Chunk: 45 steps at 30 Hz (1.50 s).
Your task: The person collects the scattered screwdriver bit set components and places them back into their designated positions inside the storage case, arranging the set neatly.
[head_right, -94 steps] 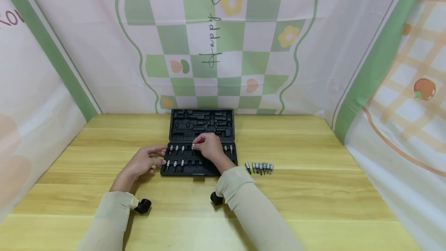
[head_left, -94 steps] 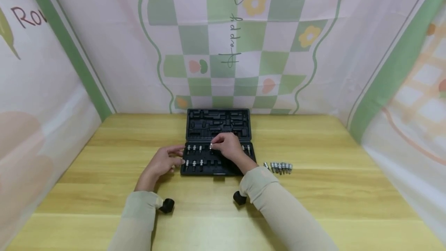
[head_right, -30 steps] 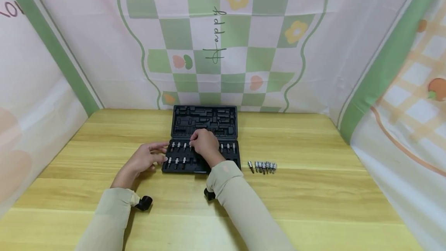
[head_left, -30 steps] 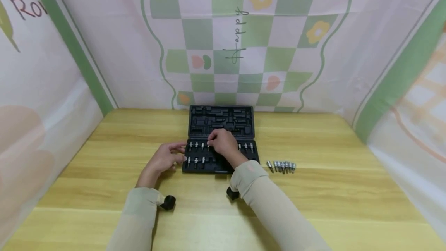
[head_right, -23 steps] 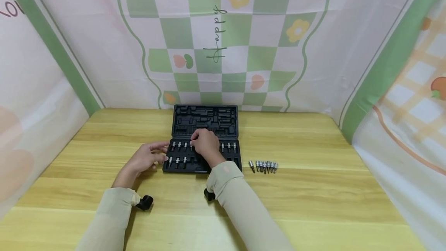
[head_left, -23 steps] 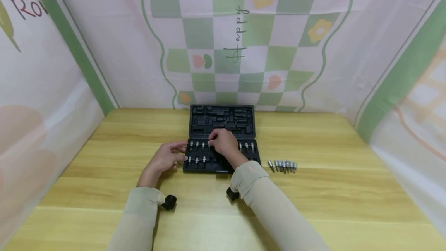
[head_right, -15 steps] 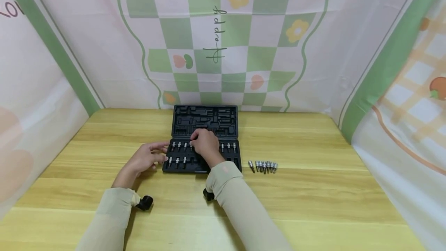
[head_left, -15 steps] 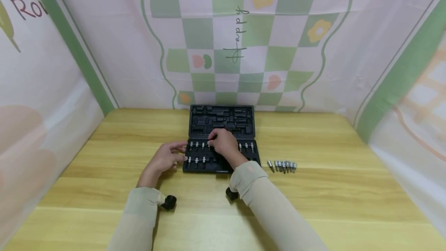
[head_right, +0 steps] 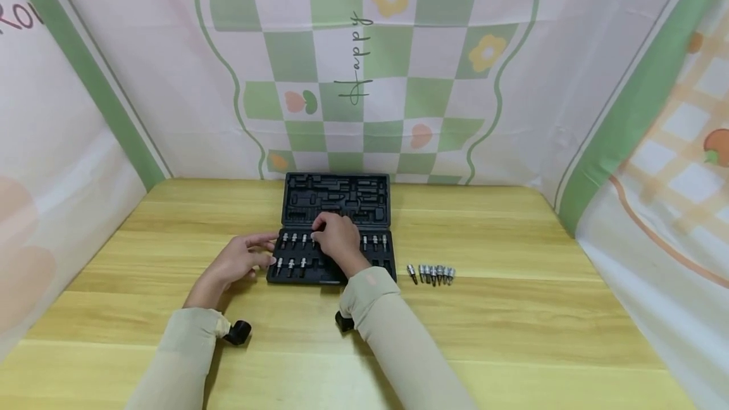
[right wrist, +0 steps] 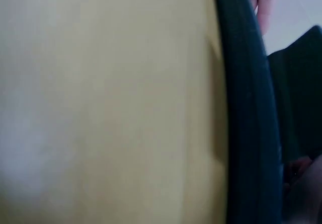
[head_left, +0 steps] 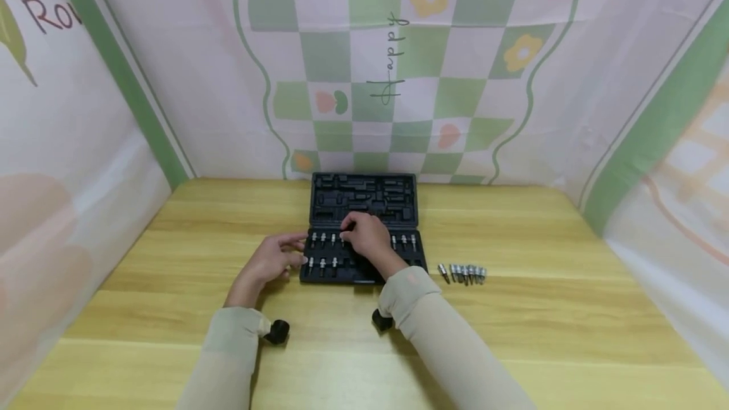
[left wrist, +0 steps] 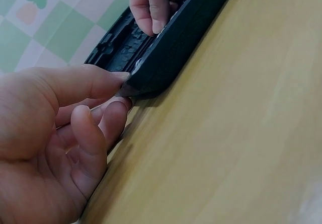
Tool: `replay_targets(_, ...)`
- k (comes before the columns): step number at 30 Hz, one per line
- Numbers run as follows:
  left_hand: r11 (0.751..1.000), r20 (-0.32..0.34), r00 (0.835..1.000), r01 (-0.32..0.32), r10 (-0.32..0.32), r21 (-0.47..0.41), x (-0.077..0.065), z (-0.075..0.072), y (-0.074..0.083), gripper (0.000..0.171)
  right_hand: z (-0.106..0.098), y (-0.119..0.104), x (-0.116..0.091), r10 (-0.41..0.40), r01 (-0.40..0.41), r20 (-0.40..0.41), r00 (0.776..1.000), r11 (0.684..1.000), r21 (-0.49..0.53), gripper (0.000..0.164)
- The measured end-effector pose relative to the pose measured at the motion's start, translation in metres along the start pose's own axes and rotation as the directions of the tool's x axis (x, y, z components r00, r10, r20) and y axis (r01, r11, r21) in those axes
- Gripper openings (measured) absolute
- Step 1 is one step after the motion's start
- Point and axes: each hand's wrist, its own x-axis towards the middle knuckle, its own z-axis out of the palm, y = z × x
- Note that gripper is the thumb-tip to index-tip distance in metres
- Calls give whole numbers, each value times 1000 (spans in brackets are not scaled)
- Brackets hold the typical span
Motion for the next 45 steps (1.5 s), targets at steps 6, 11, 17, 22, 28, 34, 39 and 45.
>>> replay_targets(6,1000,8,1000,2,-2,-7,1,1,0,56,-2,8,-4,-52,51,41,998,998,22,10)
replay_targets(11,1000,9,1000,-2,2,-11,3,1,1,56,-7,8,-5,-73,69,61,996,996,57,13)
replay_targets(17,1000,14,1000,1,-1,-6,1,-1,3,57,-13,10,-6,-103,95,63,993,988,120,15)
replay_targets(22,1000,10,1000,-3,3,-2,-1,-2,4,57,-22,13,-10,-107,100,41,993,983,156,15)
replay_targets(28,1000,13,1000,0,1,-7,-3,-1,4,58,-33,18,-11,-143,125,76,987,971,204,18)
replay_targets(34,1000,15,1000,-1,1,-15,-1,-1,2,57,-44,29,-12,-164,137,100,981,963,233,17)
replay_targets(39,999,29,1000,-4,5,-34,-1,-1,1,56,-52,40,-16,-164,136,108,981,964,227,16)
replay_targets(45,999,26,1000,-9,10,-34,-2,-1,1,56,-60,51,-24,-178,153,98,979,964,219,15)
